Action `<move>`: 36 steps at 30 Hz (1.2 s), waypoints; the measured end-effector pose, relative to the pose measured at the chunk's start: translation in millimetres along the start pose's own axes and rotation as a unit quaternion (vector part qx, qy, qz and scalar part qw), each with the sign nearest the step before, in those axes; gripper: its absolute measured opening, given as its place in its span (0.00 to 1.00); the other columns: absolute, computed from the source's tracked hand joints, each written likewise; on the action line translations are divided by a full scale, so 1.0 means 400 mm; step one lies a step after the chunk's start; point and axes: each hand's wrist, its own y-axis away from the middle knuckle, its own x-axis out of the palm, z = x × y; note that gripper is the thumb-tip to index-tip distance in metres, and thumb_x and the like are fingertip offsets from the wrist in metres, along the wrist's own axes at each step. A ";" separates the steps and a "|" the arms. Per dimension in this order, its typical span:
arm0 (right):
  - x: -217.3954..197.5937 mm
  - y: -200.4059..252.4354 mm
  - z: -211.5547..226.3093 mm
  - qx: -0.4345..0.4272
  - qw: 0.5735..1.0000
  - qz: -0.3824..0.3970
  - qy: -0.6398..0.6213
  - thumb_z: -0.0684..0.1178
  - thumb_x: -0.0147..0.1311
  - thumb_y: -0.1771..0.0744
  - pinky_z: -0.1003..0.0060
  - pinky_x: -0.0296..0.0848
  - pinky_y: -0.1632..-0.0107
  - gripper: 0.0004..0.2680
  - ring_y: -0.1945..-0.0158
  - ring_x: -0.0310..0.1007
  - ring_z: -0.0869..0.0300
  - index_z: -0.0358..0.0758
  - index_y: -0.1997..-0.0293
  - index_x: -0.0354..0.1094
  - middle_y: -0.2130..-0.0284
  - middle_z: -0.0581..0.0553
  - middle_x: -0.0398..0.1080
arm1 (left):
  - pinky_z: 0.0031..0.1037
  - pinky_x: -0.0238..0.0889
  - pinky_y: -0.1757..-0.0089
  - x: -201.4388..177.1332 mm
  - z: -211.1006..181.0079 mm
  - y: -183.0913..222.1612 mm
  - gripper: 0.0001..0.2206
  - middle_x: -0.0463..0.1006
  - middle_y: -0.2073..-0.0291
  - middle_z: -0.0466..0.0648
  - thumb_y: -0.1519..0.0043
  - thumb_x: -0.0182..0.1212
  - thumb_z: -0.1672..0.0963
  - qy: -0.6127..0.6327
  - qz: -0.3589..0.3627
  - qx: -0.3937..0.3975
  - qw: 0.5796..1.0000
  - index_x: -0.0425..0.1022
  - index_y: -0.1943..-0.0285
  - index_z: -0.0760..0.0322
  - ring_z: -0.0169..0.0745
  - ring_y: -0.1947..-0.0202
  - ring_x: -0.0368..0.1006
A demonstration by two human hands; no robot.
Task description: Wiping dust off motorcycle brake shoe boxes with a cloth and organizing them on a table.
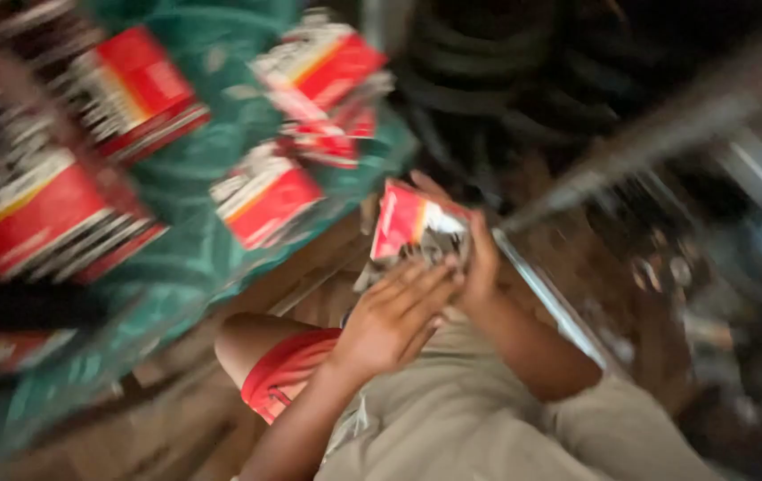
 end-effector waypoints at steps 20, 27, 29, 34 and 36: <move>0.133 -0.060 -0.327 0.286 0.934 -0.073 -0.203 0.65 0.50 0.31 0.63 0.76 0.52 0.19 0.58 0.77 0.56 0.36 0.47 0.68 0.60 0.43 0.76 | 0.60 0.48 0.33 -0.230 0.053 0.149 0.37 0.71 0.38 0.64 0.33 0.37 0.38 -0.226 -0.060 -0.161 0.959 0.64 0.29 0.70 0.71 0.34 0.64; 0.031 0.003 -0.300 0.297 0.925 0.105 -0.212 0.64 0.36 0.27 0.51 0.57 0.30 0.24 0.31 0.61 0.49 0.39 0.26 0.52 0.31 0.37 0.60 | 0.48 0.44 0.31 -0.204 -0.059 0.107 0.37 0.63 0.31 0.64 0.37 0.51 0.44 -0.167 0.055 -0.283 0.943 0.58 0.26 0.76 0.67 0.27 0.54; 0.084 -0.009 -0.252 0.326 0.893 0.168 -0.262 0.65 0.38 0.28 0.49 0.56 0.29 0.25 0.28 0.55 0.46 0.40 0.24 0.48 0.28 0.34 0.53 | 0.49 0.44 0.30 -0.155 -0.089 0.123 0.36 0.62 0.29 0.64 0.35 0.48 0.44 -0.162 0.038 -0.250 0.954 0.57 0.26 0.76 0.66 0.27 0.55; -0.006 0.013 -0.259 0.305 0.924 0.105 -0.206 0.65 0.44 0.29 0.76 0.57 0.70 0.29 0.70 0.58 0.69 0.28 0.26 0.52 0.64 0.49 0.71 | 0.49 0.40 0.29 -0.108 -0.067 0.146 0.35 0.63 0.29 0.62 0.33 0.42 0.42 -0.170 0.055 -0.245 0.953 0.57 0.24 0.69 0.62 0.24 0.52; -0.073 0.037 -0.300 0.345 0.906 -0.211 -0.123 0.72 0.61 0.36 0.59 0.82 0.64 0.21 0.66 0.82 0.53 0.40 0.60 0.76 0.66 0.41 0.80 | 0.58 0.48 0.34 -0.136 -0.022 0.119 0.31 0.71 0.37 0.70 0.36 0.46 0.47 -0.313 -0.040 -0.244 0.917 0.66 0.31 0.78 0.75 0.34 0.63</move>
